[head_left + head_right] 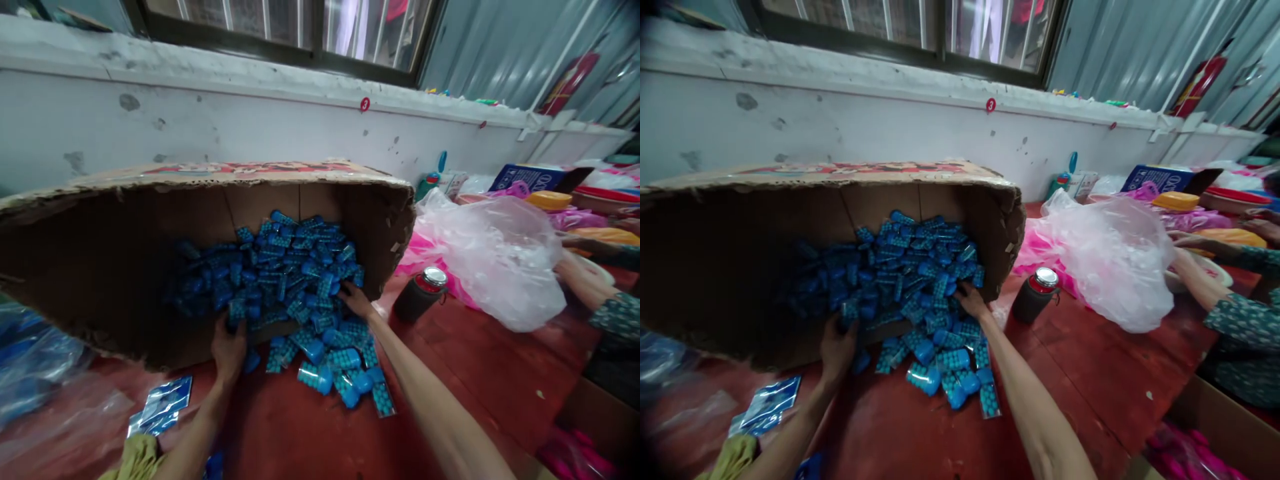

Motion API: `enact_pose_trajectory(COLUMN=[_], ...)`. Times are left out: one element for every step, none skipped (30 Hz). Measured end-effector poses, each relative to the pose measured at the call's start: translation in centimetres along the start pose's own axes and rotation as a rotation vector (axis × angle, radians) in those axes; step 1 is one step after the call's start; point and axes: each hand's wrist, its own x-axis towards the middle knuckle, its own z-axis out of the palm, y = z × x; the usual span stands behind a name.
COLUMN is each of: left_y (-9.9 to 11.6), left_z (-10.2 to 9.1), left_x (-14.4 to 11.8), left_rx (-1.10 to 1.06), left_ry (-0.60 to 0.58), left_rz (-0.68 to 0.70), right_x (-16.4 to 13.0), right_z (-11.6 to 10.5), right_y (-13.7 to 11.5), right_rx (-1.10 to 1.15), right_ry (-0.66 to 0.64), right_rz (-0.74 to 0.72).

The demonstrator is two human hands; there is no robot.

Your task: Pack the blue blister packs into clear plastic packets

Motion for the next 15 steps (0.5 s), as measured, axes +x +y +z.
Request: enact_pose_trajectory(left_y=[0.0, 0.0, 0.0, -0.1, -0.1, -0.2, -0.2, -0.1, -0.1, 0.0, 0.0, 0.0, -0.1, -0.3, -0.7], left_z=[0.0, 0.0, 0.0, 0.0, 0.1, 0.1, 0.1, 0.2, 0.2, 0.2, 0.3, 0.3, 0.4, 0.4, 0.5], left_x=[-0.2, -0.3, -0.4, -0.5, -0.5, -0.6, -0.6, -0.7, -0.9, -1.1, -1.5, -1.9, -2.4, -2.9, -3.5], left_rx=[0.008, 0.013, 0.018, 0.021, 0.027, 0.033, 0.040, 0.047, 0.052, 0.055, 0.057, 0.060, 0.064, 0.067, 0.070], left_ry=[0.004, 0.011, 0.017, 0.024, 0.029, 0.032, 0.034, 0.031, 0.028, 0.023, 0.017, 0.011, 0.004, 0.001, 0.004], left_rz=[0.002, 0.007, 0.016, 0.022, 0.021, 0.014, 0.005, 0.000, 0.000, 0.007, 0.017, 0.025, 0.029, 0.033, 0.043], right_x=[-0.1, 0.0, 0.0, 0.1, 0.3, 0.4, 0.4, 0.4, 0.4, 0.3, 0.1, -0.1, -0.3, -0.5, -0.8], right_z=[0.0, 0.0, -0.1, -0.2, -0.3, -0.5, -0.6, -0.7, -0.7, -0.7, -0.7, -0.6, -0.5, -0.5, -0.5], right_y=[-0.2, -0.3, -0.5, -0.6, -0.7, -0.8, -0.9, -1.0, -1.0, -1.1, -1.3, -1.5, -1.8, -2.2, -2.6], right_rx=[-0.012, -0.027, -0.042, -0.058, -0.073, -0.086, -0.098, -0.108, -0.117, -0.128, -0.143, -0.160, -0.183, -0.210, -0.241], right_ry=[-0.013, -0.024, -0.036, -0.048, -0.061, -0.074, -0.086, -0.097, -0.105, -0.110, -0.112, -0.112, -0.110, -0.107, -0.104], right_rz=[-0.008, -0.015, -0.021, -0.027, -0.033, -0.039, -0.044, -0.048, -0.051, -0.052, -0.051, -0.049, -0.045, -0.038, -0.029])
